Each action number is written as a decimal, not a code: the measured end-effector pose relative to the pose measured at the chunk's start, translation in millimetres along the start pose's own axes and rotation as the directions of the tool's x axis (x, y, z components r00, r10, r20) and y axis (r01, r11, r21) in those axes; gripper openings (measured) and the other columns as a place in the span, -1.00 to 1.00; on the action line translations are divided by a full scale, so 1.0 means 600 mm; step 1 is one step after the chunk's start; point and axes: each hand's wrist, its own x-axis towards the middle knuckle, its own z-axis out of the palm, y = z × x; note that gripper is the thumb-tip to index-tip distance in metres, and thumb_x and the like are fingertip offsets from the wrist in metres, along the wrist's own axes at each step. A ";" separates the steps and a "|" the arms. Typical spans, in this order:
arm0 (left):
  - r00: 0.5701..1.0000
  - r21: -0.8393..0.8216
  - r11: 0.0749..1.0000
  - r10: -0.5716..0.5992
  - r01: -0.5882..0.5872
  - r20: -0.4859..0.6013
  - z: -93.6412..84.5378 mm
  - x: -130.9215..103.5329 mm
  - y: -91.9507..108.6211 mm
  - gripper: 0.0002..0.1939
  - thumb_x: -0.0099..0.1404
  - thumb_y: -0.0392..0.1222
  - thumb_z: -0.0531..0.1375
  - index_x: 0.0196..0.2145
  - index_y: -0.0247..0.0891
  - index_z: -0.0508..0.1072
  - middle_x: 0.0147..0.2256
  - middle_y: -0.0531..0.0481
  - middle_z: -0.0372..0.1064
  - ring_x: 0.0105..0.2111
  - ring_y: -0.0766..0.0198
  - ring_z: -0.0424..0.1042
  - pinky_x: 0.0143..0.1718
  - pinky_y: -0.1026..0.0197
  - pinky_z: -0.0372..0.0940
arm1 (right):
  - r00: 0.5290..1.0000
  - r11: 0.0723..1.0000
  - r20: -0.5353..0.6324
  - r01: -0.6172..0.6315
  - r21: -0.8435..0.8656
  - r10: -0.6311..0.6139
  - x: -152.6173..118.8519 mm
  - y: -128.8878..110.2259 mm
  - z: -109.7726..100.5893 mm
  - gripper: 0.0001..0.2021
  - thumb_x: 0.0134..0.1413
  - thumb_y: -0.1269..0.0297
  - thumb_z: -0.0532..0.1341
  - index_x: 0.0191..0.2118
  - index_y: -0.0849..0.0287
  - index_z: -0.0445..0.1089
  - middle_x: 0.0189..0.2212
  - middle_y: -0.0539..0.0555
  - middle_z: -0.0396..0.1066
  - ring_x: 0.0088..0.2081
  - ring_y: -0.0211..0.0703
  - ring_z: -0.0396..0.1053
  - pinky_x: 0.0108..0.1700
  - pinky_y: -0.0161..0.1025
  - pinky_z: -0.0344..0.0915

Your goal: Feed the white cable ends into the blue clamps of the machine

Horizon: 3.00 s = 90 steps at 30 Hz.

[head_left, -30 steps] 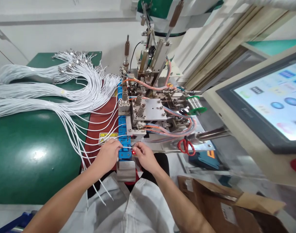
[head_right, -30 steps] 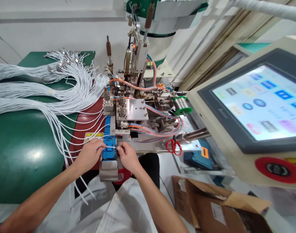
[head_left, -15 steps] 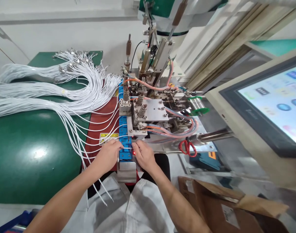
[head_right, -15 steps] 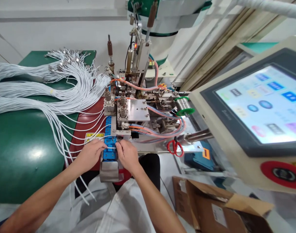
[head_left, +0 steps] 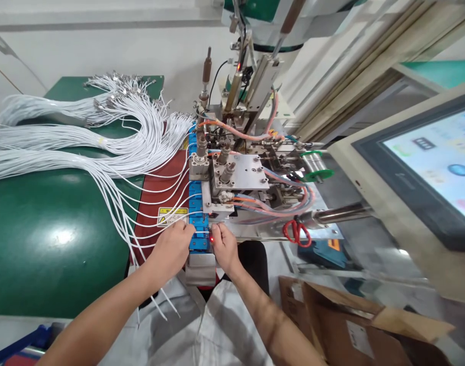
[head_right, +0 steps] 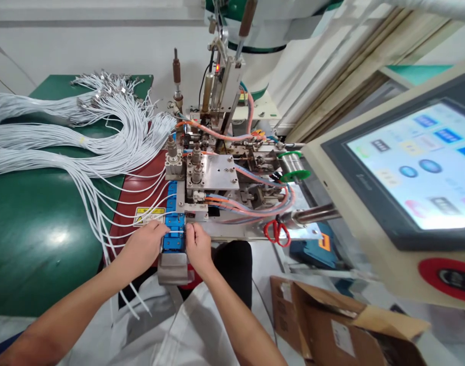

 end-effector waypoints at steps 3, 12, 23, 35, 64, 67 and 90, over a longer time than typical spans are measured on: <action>0.999 0.103 0.994 0.024 -0.021 -0.023 -0.006 -0.005 0.004 -0.73 0.20 -0.46 -0.04 -0.26 -0.27 0.39 -0.36 -0.10 0.29 -0.38 0.15 0.32 -0.36 0.14 0.26 | 1.000 1.000 0.024 -0.006 0.020 0.006 0.002 0.002 -0.005 -0.65 0.13 0.09 -0.08 -0.60 0.11 -0.03 -0.68 -0.12 -0.01 -0.59 -0.31 0.03 -0.51 -0.35 0.04; 0.941 -0.007 0.968 0.244 -0.252 -0.235 0.013 -0.003 -0.028 -0.74 0.28 -0.39 -0.05 -0.25 -0.28 0.42 -0.34 -0.09 0.32 -0.31 0.20 0.26 -0.21 0.12 0.24 | 1.000 1.000 -0.004 0.005 0.000 -0.005 0.002 0.001 -0.007 -0.65 0.13 0.07 -0.07 -0.60 0.12 0.01 -0.68 -0.11 0.02 -0.58 -0.29 0.05 -0.51 -0.34 0.02; 0.959 -0.014 0.980 0.191 -0.198 -0.212 0.009 -0.011 -0.029 -0.69 0.26 -0.40 -0.04 -0.09 -0.31 0.36 -0.14 -0.15 0.34 -0.14 0.16 0.31 -0.07 0.09 0.24 | 0.996 0.998 -0.089 -0.026 0.055 0.031 0.007 0.002 -0.024 -0.68 0.14 0.08 -0.06 -0.52 0.15 0.17 -0.61 -0.07 0.16 -0.52 -0.27 0.15 -0.42 -0.32 0.09; 0.805 0.060 0.908 0.335 -0.414 0.490 0.011 -0.129 0.006 -0.85 0.04 -0.47 0.11 -0.52 -0.29 0.43 -0.51 -0.09 0.41 -0.43 0.11 0.41 -0.34 0.16 0.25 | 0.990 0.949 -0.124 -0.027 0.313 0.069 -0.004 -0.010 -0.075 -0.60 0.08 -0.01 0.01 -0.60 0.18 0.18 -0.66 -0.05 0.14 -0.57 -0.30 0.10 -0.50 -0.33 0.09; 0.932 -0.545 0.810 0.004 -0.215 -0.362 0.014 -0.026 0.057 -0.86 0.20 -0.27 0.12 -0.35 -0.25 0.49 -0.41 -0.03 0.42 -0.42 0.33 0.39 -0.37 0.32 0.30 | 0.982 0.972 0.121 0.122 0.201 -0.148 -0.041 -0.085 -0.098 -0.83 0.03 0.28 0.11 -0.53 0.18 0.26 -0.56 -0.03 0.22 -0.53 -0.32 0.19 -0.51 -0.38 0.16; 0.907 -0.543 0.800 0.005 -0.256 -0.421 0.014 -0.026 0.055 -0.82 0.24 -0.26 0.09 -0.29 -0.25 0.49 -0.38 -0.06 0.44 -0.38 0.31 0.41 -0.31 0.29 0.32 | 0.997 0.954 0.048 0.048 0.296 -0.065 -0.046 -0.086 -0.090 -0.83 0.04 0.26 0.11 -0.50 0.18 0.28 -0.56 -0.03 0.24 -0.52 -0.31 0.20 -0.49 -0.37 0.18; 0.983 -0.881 0.474 -0.161 -0.002 -0.089 0.013 -0.028 0.051 -0.80 0.27 -0.18 0.02 -0.40 -0.29 0.38 -0.50 0.06 0.31 -0.53 0.39 0.27 -0.46 0.34 0.23 | 0.993 0.862 0.017 0.093 0.498 -0.117 -0.048 -0.083 -0.055 -0.94 -0.02 0.34 0.17 -0.45 0.15 0.36 -0.42 0.03 0.29 -0.39 -0.25 0.31 -0.33 -0.28 0.29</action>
